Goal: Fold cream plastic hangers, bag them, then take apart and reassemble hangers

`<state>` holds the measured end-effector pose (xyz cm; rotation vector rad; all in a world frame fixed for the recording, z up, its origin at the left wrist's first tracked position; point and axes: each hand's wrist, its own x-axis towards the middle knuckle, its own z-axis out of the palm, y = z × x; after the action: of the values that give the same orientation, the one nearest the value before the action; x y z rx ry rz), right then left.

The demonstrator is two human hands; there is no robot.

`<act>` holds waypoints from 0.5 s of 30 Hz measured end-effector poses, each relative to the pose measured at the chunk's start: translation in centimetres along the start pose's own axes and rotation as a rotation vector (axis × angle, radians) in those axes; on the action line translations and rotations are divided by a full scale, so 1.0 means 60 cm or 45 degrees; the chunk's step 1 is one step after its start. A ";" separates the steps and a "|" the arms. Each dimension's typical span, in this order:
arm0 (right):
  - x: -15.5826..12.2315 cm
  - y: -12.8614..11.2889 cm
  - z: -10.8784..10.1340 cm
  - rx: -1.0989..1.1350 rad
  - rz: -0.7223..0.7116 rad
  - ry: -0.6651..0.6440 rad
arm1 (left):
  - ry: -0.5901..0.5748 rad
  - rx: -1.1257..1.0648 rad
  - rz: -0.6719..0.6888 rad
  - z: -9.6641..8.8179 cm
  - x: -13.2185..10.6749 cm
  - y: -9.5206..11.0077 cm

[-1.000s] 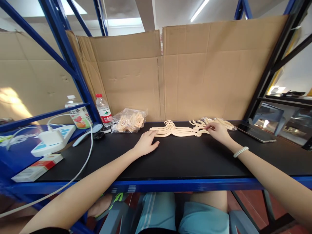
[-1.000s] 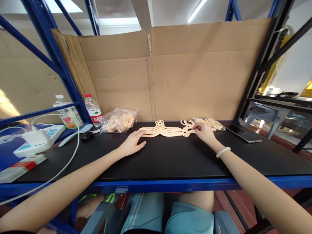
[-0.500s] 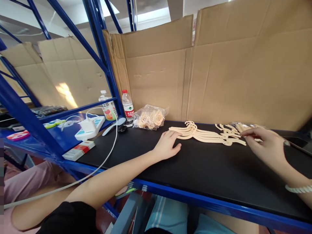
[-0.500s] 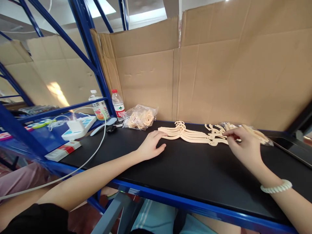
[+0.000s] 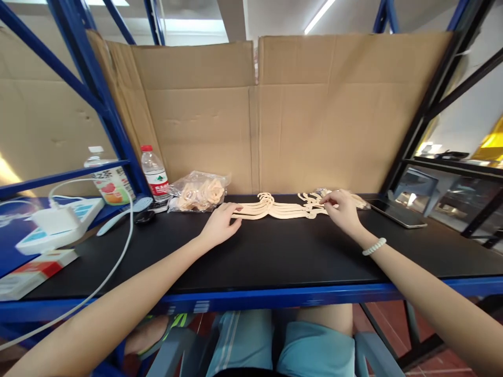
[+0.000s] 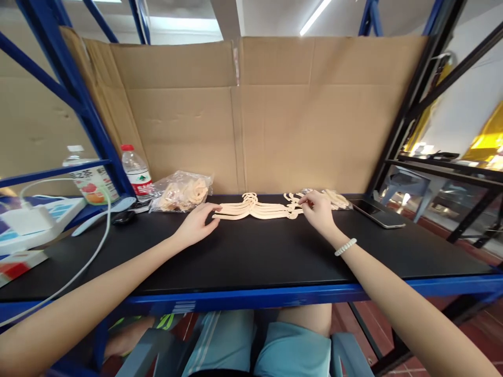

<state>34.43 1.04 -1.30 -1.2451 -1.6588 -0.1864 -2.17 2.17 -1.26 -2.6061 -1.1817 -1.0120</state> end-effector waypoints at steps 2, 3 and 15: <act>0.002 0.004 -0.009 0.032 -0.011 0.096 | -0.021 0.000 0.006 -0.001 0.002 -0.002; 0.004 0.007 -0.015 0.053 -0.002 0.155 | -0.044 0.002 0.009 -0.001 0.002 -0.001; 0.056 0.040 -0.030 -0.215 0.218 0.010 | -0.163 -0.039 0.026 0.004 0.000 0.007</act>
<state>37.58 3.14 1.18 -1.5043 -1.5458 -0.2291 -1.74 1.95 -1.41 -2.7378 -1.1720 -0.8781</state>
